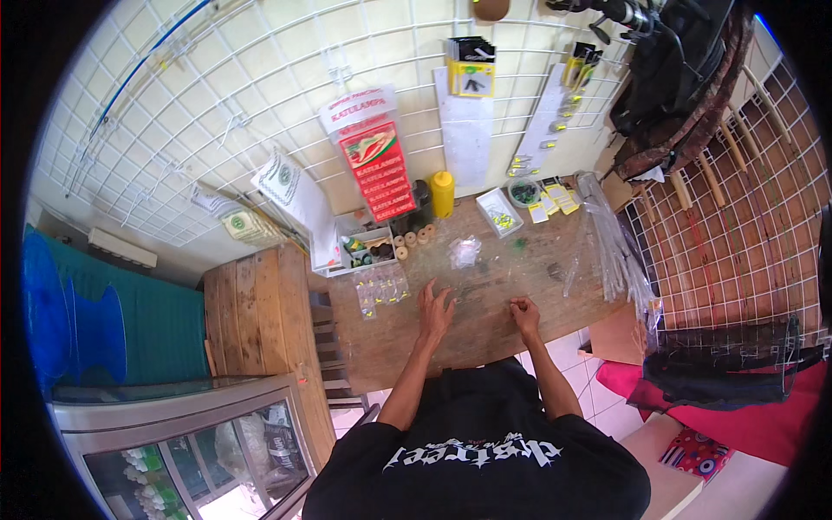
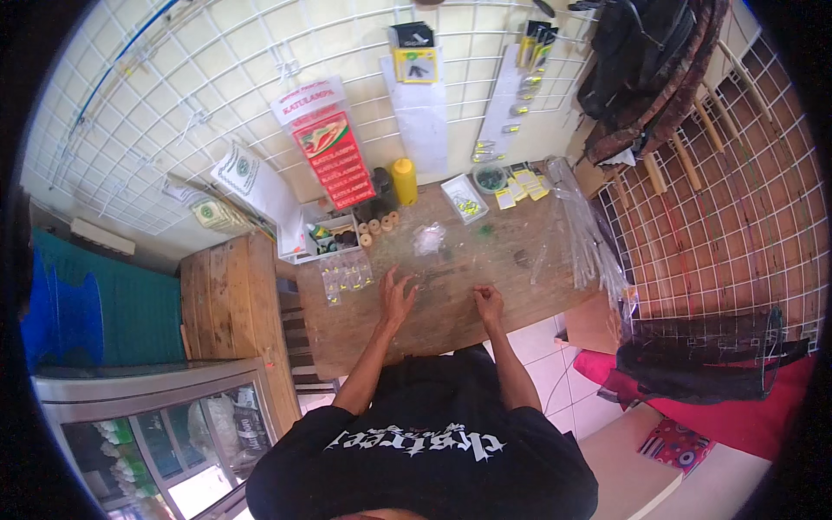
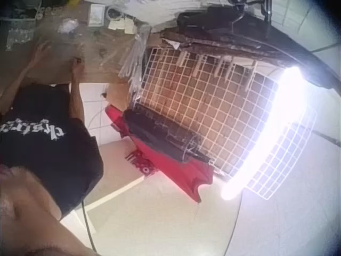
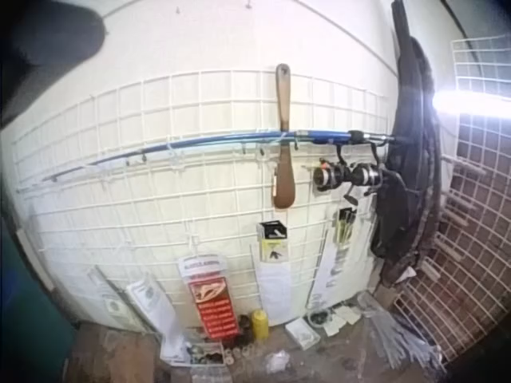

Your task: Assemble small fishing floats and tackle components into a rig.

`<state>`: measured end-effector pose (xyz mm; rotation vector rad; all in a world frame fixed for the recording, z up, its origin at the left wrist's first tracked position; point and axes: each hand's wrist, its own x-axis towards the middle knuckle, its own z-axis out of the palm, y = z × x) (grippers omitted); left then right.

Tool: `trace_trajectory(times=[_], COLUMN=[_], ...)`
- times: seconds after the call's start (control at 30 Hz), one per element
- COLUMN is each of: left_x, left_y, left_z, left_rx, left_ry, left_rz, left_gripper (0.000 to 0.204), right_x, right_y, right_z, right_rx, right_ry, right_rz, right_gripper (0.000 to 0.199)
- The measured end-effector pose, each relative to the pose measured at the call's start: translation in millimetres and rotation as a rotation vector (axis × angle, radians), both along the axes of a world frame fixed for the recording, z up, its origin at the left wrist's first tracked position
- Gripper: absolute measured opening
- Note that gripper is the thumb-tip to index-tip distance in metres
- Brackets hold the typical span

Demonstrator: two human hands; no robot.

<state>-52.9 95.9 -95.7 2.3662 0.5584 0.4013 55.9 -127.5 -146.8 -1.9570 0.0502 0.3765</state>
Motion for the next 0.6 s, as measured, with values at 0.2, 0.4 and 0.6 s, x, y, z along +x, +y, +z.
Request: trace_trajectory(times=[0.2,0.4,0.6], left_x=[70,121,147], left_y=[-16,-20,-34], left_z=[7,-11,-16], left_rx=[-0.003,-0.020,0.184], left_ry=[0.039,0.074,0.225], left_rz=[-0.050,0.032,0.050], left_gripper=[0.031,0.043,0.050], right_x=[44,68,77], right_y=[-46,-70,-91], right_z=[11,16,8], right_rx=[-0.051,-0.067,-0.020], right_ry=[-0.031,-0.058,0.018], right_rz=[-0.057,0.040,0.147], right_gripper=[0.014,0.015,0.015])
